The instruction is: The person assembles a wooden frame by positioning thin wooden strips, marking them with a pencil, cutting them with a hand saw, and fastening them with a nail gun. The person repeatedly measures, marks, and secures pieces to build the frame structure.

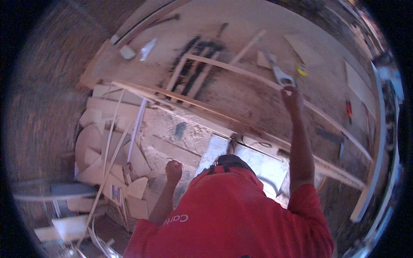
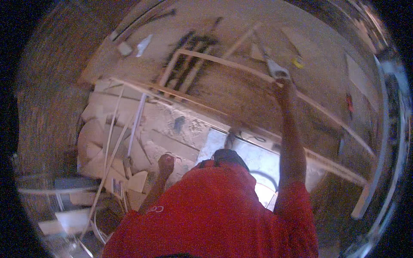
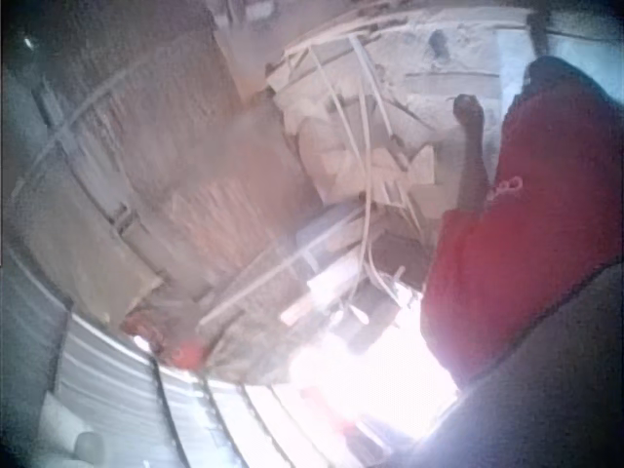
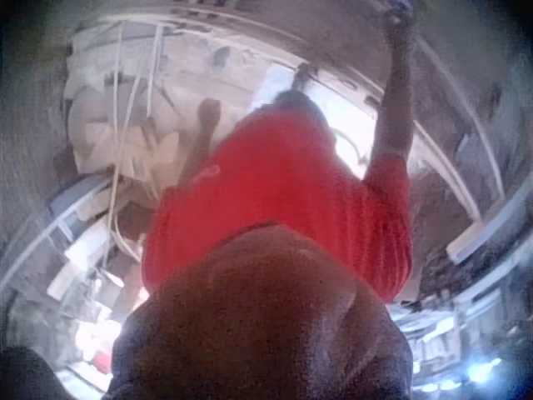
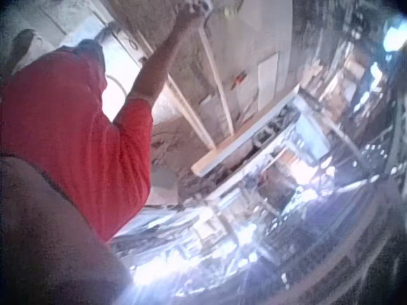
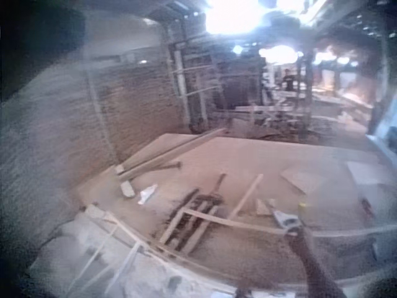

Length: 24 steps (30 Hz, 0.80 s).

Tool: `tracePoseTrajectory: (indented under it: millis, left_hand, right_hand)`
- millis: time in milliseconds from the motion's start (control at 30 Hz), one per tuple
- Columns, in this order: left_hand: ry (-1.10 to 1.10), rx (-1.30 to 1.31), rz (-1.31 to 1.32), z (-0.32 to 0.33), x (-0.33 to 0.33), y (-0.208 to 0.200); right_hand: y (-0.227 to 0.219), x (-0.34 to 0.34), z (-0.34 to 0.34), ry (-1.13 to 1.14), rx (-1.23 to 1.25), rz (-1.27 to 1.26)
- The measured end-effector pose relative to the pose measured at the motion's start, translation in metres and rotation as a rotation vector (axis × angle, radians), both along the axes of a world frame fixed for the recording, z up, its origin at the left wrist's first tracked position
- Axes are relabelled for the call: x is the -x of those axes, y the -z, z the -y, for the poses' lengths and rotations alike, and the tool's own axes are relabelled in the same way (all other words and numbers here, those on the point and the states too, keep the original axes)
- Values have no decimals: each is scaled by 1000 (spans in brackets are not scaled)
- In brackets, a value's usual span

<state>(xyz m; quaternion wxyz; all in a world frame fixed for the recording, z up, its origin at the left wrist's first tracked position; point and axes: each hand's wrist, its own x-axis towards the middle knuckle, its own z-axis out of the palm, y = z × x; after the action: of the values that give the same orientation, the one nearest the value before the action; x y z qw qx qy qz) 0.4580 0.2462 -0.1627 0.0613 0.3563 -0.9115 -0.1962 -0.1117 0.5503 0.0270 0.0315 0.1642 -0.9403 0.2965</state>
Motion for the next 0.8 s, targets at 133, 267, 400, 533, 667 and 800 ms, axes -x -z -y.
tracePoseTrajectory:
  millis: [133,267,400,533,667,800]
  left_hand:
    - [-116,117,-110,12,18,-26]
    - [-408,63,-222,25,48,-88]
    - [-339,124,-353,73,79,-122]
    - [-113,149,-476,151,155,-159]
    - [137,75,-502,235,222,-172]
    - [401,26,-432,302,254,-176]
  right_hand:
    - [64,116,-2,-43,-353,255]
    - [123,153,4,-17,-535,332]
    - [178,199,-32,-72,-426,316]
    - [163,237,-90,-98,-440,-59]
    - [77,181,-123,184,-154,-139]
    - [27,5,-40,423,662,258]
